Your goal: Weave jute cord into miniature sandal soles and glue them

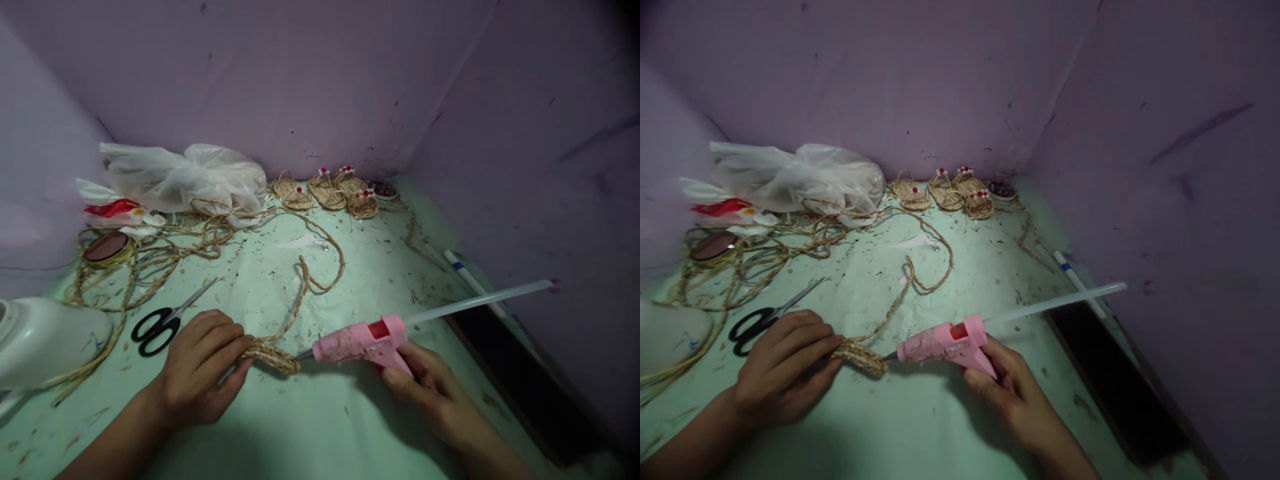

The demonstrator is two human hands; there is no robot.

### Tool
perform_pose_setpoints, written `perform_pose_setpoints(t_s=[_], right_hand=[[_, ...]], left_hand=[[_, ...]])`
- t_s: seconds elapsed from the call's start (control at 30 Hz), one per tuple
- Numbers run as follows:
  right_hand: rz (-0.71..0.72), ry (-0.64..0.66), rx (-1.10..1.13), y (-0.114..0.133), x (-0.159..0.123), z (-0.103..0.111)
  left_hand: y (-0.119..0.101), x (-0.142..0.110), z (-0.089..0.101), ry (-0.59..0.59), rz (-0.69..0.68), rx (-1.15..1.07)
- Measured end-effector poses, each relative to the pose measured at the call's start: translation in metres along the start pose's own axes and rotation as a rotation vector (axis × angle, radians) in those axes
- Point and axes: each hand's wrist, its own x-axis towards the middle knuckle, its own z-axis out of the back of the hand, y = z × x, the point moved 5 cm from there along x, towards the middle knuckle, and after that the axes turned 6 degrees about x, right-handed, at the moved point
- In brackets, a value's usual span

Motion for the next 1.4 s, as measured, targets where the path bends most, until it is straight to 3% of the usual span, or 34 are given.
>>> perform_pose_setpoints(t_s=[0.2, 1.03, 1.27, 1.4], right_hand=[[0.006, 0.023, -0.002, 0.01, 0.001, -0.002], [-0.03, 0.035, 0.019, 0.003, 0.0, -0.001], [-0.055, 0.096, 0.066, 0.009, 0.001, -0.002], [-0.074, -0.013, 0.096, -0.003, 0.004, 0.016]], left_hand=[[0.003, -0.002, 0.0, 0.004, 0.0, -0.002], [0.006, 0.005, 0.003, -0.03, 0.05, 0.013], [0.008, 0.002, 0.005, -0.038, 0.086, -0.03], [0.006, -0.006, 0.004, -0.009, 0.14, 0.0]])
